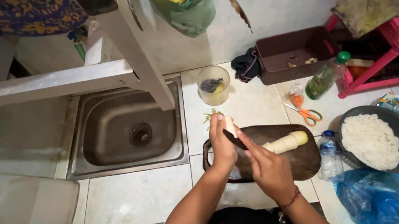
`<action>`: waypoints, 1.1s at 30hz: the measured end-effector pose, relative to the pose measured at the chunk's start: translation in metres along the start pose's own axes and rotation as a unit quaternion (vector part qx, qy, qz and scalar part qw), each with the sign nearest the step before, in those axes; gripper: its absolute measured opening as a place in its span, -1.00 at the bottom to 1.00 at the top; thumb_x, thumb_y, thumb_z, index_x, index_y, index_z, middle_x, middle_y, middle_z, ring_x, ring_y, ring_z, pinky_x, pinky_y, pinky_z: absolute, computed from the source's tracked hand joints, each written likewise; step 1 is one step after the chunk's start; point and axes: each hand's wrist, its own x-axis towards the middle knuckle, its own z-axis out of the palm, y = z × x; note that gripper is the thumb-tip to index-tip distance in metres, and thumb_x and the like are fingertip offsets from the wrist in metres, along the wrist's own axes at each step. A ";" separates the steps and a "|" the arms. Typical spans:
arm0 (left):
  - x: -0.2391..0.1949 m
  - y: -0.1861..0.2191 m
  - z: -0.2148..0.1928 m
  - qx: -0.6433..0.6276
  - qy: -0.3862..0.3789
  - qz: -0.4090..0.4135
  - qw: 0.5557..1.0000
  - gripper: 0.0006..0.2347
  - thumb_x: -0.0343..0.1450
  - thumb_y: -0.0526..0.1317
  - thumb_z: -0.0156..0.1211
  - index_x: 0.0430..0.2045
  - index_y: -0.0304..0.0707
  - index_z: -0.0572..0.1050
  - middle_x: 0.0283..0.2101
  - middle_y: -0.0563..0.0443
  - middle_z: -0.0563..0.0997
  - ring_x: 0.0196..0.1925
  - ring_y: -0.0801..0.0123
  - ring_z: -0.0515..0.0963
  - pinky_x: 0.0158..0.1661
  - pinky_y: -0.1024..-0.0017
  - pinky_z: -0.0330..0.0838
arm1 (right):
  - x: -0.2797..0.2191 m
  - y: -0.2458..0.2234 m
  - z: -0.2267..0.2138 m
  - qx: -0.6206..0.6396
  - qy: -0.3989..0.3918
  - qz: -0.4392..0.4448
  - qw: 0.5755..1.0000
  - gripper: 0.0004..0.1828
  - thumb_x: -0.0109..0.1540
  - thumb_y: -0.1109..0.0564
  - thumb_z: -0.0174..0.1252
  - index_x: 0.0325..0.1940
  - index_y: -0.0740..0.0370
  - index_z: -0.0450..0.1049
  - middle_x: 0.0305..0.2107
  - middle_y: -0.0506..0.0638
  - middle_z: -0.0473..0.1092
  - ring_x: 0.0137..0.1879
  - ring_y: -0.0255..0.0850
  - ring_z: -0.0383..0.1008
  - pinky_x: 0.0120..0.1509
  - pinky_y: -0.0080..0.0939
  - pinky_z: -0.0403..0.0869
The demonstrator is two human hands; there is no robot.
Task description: The person removes a radish from a plastic bag, cuts off the green top, and peels it with a knife. They then slice the radish into pieces on a wooden board.
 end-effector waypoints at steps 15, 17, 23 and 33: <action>-0.012 -0.004 0.023 0.047 0.032 -0.042 0.997 -0.87 0.57 -0.24 -0.16 -0.30 -0.23 0.35 -0.41 0.08 0.41 -0.46 0.56 0.36 -0.55 0.56 0.21 | 0.020 0.017 -0.018 -0.005 -0.046 0.017 0.999 -0.43 0.26 0.13 0.12 0.37 -0.24 0.38 -0.10 0.06 0.58 -0.33 -0.02 0.63 -0.27 -0.11 0.56; -0.018 -0.002 0.024 0.098 0.026 -0.036 0.994 -0.85 0.50 -0.27 -0.21 -0.26 -0.20 0.40 -0.40 0.06 0.47 -0.45 0.53 0.43 -0.52 0.54 0.31 | 0.022 0.019 -0.017 -0.025 -0.051 0.028 0.998 -0.43 0.27 0.12 0.12 0.37 -0.25 0.38 -0.11 0.06 0.58 -0.33 0.00 0.63 -0.26 -0.09 0.55; -0.028 -0.003 0.028 0.110 0.004 -0.043 0.993 -0.85 0.54 -0.25 -0.18 -0.28 -0.23 0.41 -0.42 0.06 0.47 -0.48 0.52 0.43 -0.55 0.54 0.31 | 0.025 0.028 -0.026 0.038 -0.020 -0.007 0.999 -0.49 0.31 0.14 0.10 0.36 -0.18 0.41 -0.07 0.11 0.56 -0.19 0.04 0.62 -0.20 -0.08 0.55; -0.018 0.000 0.019 0.095 0.001 -0.013 0.995 -0.83 0.59 -0.22 -0.21 -0.26 -0.26 0.38 -0.43 0.08 0.44 -0.51 0.53 0.39 -0.57 0.57 0.26 | 0.017 0.019 -0.023 0.031 -0.024 -0.017 0.999 -0.44 0.27 0.17 0.11 0.36 -0.19 0.41 -0.07 0.07 0.56 -0.23 -0.01 0.64 -0.24 -0.12 0.56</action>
